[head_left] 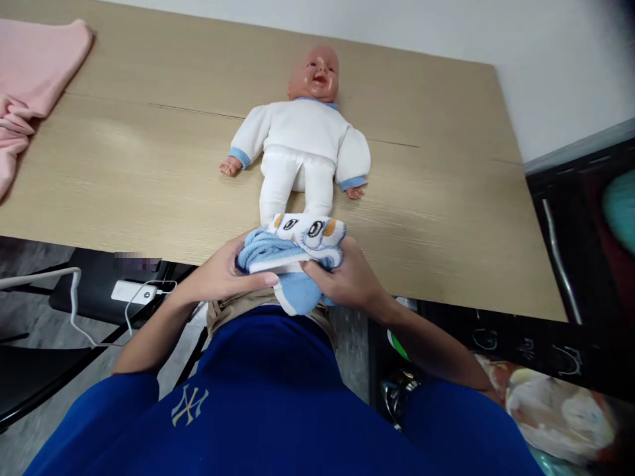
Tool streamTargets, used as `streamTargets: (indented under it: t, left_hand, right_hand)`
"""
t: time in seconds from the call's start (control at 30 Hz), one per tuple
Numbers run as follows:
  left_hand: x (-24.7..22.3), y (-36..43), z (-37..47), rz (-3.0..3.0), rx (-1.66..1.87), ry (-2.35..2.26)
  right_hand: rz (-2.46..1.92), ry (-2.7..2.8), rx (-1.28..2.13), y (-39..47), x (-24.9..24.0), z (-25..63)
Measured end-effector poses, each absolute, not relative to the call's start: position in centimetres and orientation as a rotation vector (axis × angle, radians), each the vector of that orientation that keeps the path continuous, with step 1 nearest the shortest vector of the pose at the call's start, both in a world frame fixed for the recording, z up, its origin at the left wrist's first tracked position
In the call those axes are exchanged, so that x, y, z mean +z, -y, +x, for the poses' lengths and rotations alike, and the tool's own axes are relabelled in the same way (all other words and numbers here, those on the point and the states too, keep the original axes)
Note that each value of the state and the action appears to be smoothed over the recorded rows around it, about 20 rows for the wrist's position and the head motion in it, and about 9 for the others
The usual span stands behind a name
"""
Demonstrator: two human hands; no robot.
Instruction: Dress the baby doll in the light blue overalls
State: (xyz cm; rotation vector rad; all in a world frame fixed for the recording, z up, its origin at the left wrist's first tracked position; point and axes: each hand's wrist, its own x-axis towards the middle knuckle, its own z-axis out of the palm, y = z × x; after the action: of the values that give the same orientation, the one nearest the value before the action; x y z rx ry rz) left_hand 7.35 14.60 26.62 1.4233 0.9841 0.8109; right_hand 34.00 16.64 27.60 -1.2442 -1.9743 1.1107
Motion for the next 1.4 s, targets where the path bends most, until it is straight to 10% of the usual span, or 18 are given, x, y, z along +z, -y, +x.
streamTargets:
  t: [0.47, 1.4]
  left_hand:
    - [21.9, -13.7, 8.1, 1.857, 0.54, -1.552]
    - [20.2, -20.5, 5.4, 1.926, 1.115, -1.179]
  right_hand:
    - [-1.585, 2.435, 0.569, -15.8, 25.2, 31.7]
    - [-0.924, 2.184, 0.811, -25.3, 22.7, 33.4]
